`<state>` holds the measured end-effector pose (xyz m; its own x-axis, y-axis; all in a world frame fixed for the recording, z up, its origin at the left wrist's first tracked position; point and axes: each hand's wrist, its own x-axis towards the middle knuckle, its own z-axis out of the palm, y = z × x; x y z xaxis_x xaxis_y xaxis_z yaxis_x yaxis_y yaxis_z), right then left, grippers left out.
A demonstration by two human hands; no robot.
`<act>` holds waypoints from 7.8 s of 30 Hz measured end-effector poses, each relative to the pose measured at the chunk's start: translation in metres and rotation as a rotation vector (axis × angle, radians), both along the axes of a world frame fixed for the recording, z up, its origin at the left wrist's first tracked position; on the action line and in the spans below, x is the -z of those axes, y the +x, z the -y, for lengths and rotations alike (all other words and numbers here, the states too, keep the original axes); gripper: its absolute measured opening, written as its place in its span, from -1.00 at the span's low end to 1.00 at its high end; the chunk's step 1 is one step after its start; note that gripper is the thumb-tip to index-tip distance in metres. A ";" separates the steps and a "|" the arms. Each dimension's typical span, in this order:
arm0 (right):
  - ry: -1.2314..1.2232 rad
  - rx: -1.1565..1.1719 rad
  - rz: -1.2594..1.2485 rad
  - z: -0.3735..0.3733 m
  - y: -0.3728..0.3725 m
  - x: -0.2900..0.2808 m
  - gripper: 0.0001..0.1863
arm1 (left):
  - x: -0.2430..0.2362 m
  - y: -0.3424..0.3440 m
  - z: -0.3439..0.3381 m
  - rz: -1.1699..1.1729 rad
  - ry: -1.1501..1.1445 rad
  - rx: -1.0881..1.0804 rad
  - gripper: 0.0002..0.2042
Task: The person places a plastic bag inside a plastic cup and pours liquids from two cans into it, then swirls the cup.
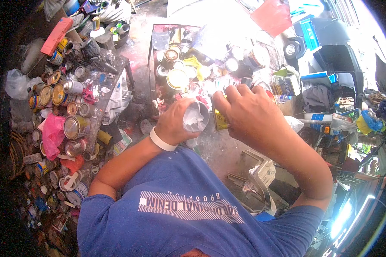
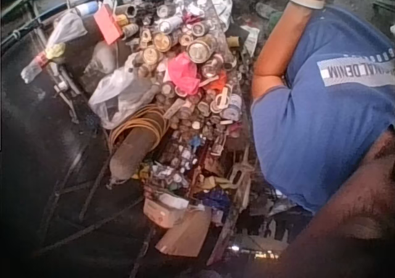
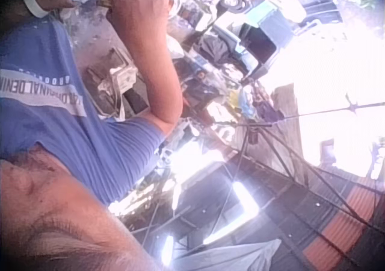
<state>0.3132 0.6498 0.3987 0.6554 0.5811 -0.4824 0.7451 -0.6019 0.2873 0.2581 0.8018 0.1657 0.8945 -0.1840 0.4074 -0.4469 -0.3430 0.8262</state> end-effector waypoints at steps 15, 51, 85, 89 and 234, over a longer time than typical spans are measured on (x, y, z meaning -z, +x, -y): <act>-0.026 -0.015 0.010 -0.001 0.000 -0.001 -0.23 | 0.005 0.000 0.002 -0.023 -0.029 0.013 -0.09; -0.081 -0.013 -0.011 -0.006 0.005 0.003 -0.23 | 0.003 0.002 0.001 0.017 -0.050 0.007 -0.10; 0.035 -0.120 0.067 -0.001 0.002 0.004 -0.56 | 0.003 0.001 0.006 0.000 -0.057 0.011 -0.10; 0.032 -0.125 0.068 -0.001 0.002 0.003 -0.55 | 0.002 0.001 0.006 0.002 -0.054 0.010 -0.08; -0.052 0.002 -0.002 -0.009 0.002 0.006 -0.22 | -0.009 0.001 0.003 -0.002 -0.101 0.035 -0.08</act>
<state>0.3150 0.6591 0.3929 0.6554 0.5540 -0.5134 0.7447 -0.5876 0.3166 0.2587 0.7990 0.1746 0.8891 -0.1733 0.4237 -0.4555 -0.2422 0.8567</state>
